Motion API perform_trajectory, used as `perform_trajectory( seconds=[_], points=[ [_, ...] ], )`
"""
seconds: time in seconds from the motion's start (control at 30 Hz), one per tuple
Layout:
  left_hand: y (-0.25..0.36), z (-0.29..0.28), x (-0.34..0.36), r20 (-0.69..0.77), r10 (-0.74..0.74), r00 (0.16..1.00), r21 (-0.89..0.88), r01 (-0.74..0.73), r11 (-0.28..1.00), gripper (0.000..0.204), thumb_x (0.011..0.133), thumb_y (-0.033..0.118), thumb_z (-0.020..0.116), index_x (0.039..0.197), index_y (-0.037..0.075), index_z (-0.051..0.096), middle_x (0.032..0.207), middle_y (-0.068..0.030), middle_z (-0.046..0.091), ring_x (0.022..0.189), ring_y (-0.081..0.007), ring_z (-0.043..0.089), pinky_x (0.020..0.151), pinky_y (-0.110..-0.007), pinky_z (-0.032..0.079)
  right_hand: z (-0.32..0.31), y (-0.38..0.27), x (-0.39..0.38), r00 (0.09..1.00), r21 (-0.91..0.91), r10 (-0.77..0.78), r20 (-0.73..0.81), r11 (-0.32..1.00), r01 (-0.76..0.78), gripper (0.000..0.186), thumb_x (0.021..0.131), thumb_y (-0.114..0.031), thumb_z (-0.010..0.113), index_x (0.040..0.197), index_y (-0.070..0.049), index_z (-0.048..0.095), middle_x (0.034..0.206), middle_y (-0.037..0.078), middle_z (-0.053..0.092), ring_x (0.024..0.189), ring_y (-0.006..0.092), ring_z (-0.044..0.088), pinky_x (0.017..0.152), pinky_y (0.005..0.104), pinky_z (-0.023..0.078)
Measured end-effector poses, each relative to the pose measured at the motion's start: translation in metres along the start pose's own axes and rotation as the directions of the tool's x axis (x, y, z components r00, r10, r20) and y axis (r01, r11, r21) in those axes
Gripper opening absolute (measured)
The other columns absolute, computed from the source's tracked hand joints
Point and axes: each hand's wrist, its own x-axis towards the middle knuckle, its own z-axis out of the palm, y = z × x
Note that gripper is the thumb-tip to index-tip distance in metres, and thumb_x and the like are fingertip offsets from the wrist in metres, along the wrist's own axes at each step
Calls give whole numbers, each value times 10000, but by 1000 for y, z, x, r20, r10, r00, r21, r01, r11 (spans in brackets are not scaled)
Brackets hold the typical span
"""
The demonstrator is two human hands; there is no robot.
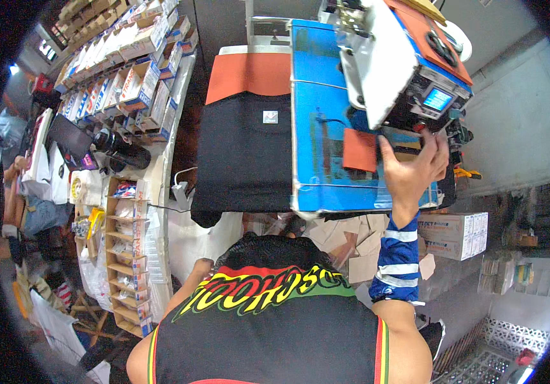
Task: The person places black t-shirts on a heat press, aligns small fabric patches on the chest and collar areas, and uses the machine to press them. They repeat this process for multiple shirts, handling each one individually.
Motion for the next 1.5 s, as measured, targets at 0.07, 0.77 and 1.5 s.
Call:
perform_trajectory(
  seconds=[0.07,0.77,1.5],
  points=[
    [9,-12,6,25,-238,971,-297,235,926,150,824,197,672,860,70,743,876,-145,754,785,-322,737,691,-438,587,-1,-23,12,998,209,-56,-7,976,56,1167,630,-549,930,1544,-100,361,1557,338,298,1449,505,297,1126,627,290],
    [221,2,-67,451,294,843,168,-404,899,409,965,265,599,1309,46,630,1251,-194,689,1191,-373,631,1019,-439,504,35,-86,-19,977,616,-176,121,785,65,785,844,-414,750,1484,-60,465,1563,241,378,1453,441,349,1171,606,254],
    [888,125,-45,-216,837,503,261,-796,546,286,1020,133,541,1280,67,639,990,-154,728,988,-320,692,906,-440,527,89,475,-153,752,32,541,377,804,-594,624,941,-324,693,1433,-4,478,1463,278,458,1363,460,425,1143,544,342]
  ],
)
